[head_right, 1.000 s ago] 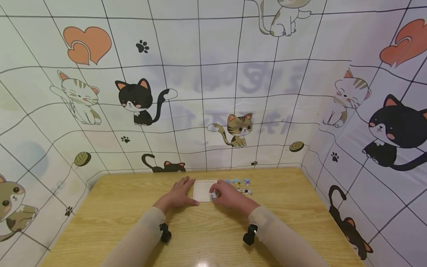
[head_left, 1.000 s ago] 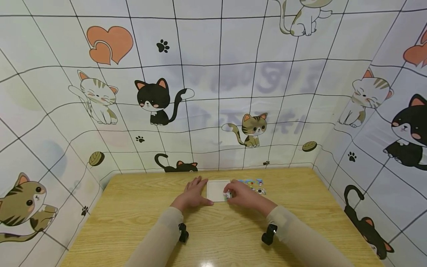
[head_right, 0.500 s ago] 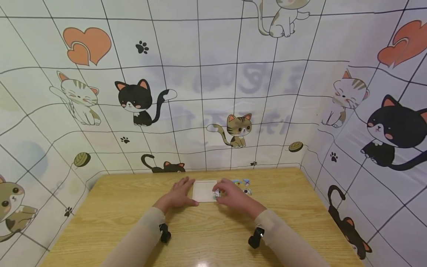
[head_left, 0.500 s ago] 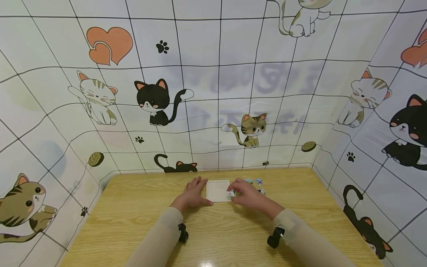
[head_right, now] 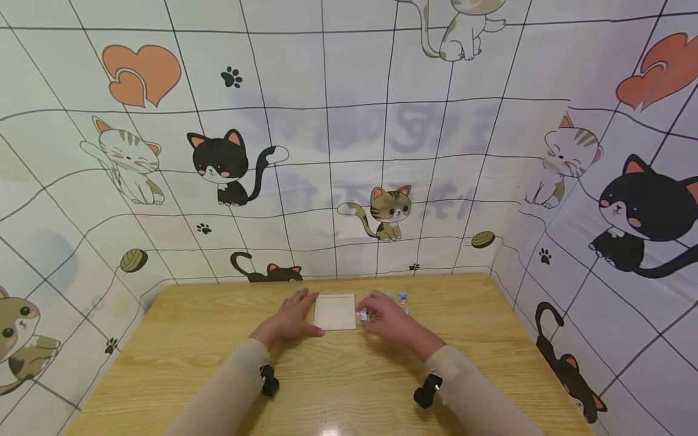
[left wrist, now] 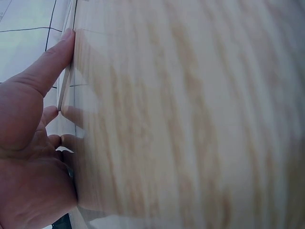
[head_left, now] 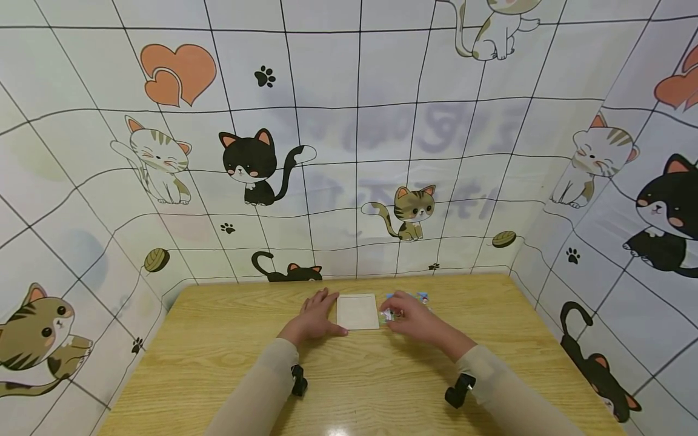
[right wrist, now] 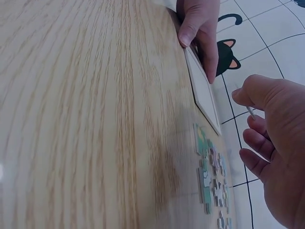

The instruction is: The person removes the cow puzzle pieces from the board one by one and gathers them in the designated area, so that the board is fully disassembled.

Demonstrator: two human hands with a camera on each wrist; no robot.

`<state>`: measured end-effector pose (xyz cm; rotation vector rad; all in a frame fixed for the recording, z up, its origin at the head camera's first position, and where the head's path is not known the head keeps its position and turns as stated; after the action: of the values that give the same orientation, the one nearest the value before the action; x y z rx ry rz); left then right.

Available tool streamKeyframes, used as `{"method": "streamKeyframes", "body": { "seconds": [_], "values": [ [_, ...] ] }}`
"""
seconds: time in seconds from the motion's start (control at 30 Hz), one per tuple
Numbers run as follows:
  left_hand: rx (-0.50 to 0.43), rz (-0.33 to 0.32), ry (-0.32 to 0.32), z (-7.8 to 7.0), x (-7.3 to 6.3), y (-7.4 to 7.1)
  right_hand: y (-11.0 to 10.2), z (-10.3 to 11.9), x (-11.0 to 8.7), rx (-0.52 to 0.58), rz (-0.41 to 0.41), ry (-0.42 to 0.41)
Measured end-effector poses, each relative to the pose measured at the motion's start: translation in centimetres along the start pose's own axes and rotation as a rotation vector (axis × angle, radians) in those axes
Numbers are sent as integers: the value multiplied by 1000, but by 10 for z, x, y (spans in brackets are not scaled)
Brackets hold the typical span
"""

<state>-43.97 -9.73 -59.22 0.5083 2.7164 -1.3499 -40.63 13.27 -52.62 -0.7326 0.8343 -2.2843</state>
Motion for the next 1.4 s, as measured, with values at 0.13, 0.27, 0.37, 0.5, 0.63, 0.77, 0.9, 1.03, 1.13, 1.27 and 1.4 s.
{"method": "streamKeyframes", "body": {
  "seconds": [0.13, 0.27, 0.37, 0.5, 0.63, 0.77, 0.9, 1.03, 1.13, 1.27, 1.4],
  "values": [
    [4, 0, -2, -2, -2, -1, -4, 0, -6, -16, -6, -7],
    [9, -1, -12, -4, -5, -2, -8, -2, -11, -36, -19, -11],
    [14, -1, -19, -7, -7, -3, -12, -5, -16, -45, -22, -8],
    [10, 2, -24, -6, -5, -3, -16, -10, -21, -33, -29, 13],
    [8, -4, -19, 5, 5, 3, -22, -13, -27, -30, -47, 21],
    [12, -3, -24, 9, 8, 5, -28, -12, -33, -66, -67, -8],
    [17, 8, -37, 7, 5, 4, -34, -15, -40, -97, -71, 2],
    [6, -4, -20, 3, 2, 1, -38, -20, -46, -85, -71, 30],
    [18, -10, -26, 4, 3, 2, -41, -21, -49, -77, -74, 32],
    [31, -14, -29, 10, 9, 6, -43, -24, -54, -71, -68, 57],
    [9, -8, -13, 7, 6, 4, -46, -28, -59, -59, -60, 97]
  ]
}}
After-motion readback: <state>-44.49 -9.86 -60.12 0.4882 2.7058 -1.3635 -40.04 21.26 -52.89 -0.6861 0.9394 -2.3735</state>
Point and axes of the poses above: each hand's wrist, its own x-axis towards the middle knuckle, its own y-axis out of the palm, z = x × y, the point moved 10 cm from there along x, towards the middle knuckle, and after that the axes turned 10 degrees about -y, right-handed, at the moved point
